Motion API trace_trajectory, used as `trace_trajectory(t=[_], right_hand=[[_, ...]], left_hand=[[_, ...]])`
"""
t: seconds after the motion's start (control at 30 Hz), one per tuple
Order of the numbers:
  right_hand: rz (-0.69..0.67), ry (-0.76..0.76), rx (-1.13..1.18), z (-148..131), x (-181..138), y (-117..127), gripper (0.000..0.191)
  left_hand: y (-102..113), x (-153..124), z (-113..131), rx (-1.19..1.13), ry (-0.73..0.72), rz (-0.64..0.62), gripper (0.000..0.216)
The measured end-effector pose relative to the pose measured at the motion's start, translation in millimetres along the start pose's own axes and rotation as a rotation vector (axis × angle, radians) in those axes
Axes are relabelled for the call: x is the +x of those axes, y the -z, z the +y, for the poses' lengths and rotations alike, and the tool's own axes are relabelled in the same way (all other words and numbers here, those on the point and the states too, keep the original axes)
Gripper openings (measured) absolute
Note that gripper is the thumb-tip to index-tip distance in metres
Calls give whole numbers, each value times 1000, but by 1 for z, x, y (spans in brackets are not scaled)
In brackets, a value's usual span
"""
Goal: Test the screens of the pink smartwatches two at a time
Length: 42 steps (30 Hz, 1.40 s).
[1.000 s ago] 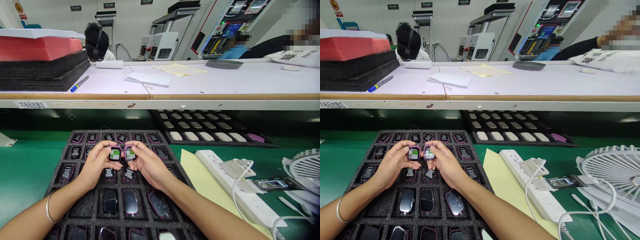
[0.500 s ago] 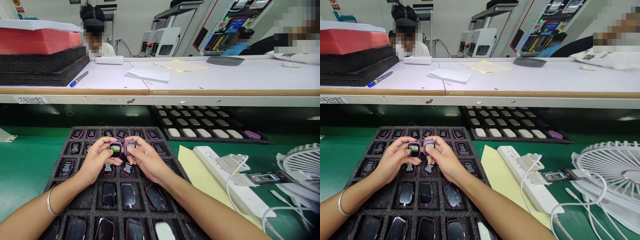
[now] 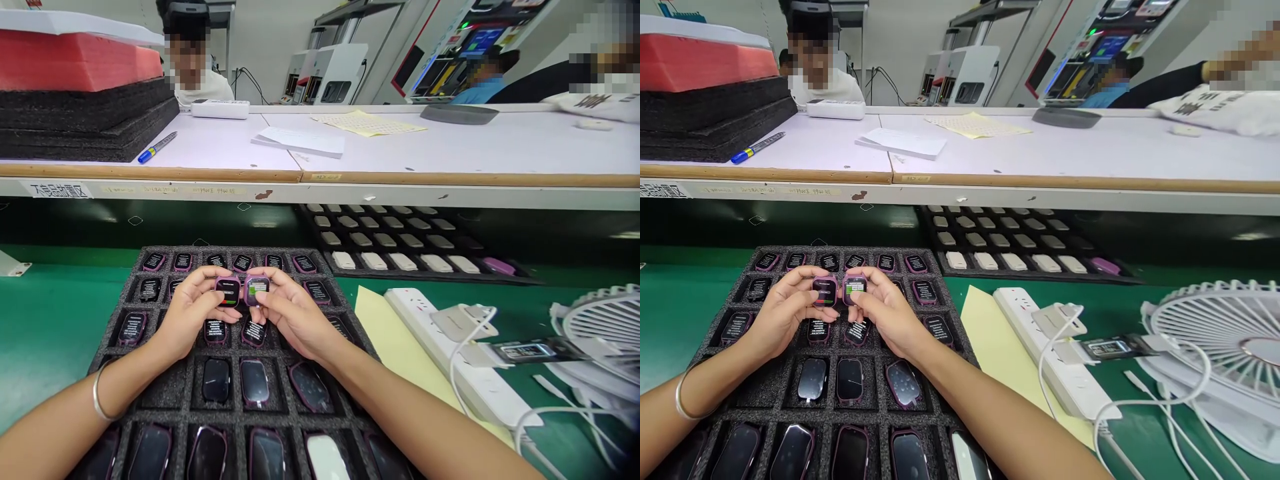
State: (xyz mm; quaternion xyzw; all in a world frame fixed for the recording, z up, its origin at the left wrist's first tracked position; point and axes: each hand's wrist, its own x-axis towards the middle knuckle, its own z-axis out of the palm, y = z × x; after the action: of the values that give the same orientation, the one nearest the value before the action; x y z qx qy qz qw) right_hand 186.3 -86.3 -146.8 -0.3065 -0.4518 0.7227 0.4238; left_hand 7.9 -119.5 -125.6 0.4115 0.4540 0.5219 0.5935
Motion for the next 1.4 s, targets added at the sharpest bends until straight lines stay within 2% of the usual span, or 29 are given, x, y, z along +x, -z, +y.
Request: trace_trajectory(t=[0.27, 0.57, 1.03, 1.27, 1.4], right_hand=[[41, 13, -53, 2, 2, 0, 38], [18, 1, -10, 0, 1, -2, 39], [47, 19, -34, 4, 2, 0, 35], [18, -7, 7, 2, -1, 0, 40], [15, -18, 19, 3, -1, 0, 36]], left_hand=[[-3, -3, -1, 46, 3, -16, 35], [-3, -1, -3, 35, 4, 36, 40], [-4, -1, -4, 36, 5, 19, 38], [-2, 1, -7, 20, -1, 25, 39], [-2, 0, -8, 23, -15, 23, 40]])
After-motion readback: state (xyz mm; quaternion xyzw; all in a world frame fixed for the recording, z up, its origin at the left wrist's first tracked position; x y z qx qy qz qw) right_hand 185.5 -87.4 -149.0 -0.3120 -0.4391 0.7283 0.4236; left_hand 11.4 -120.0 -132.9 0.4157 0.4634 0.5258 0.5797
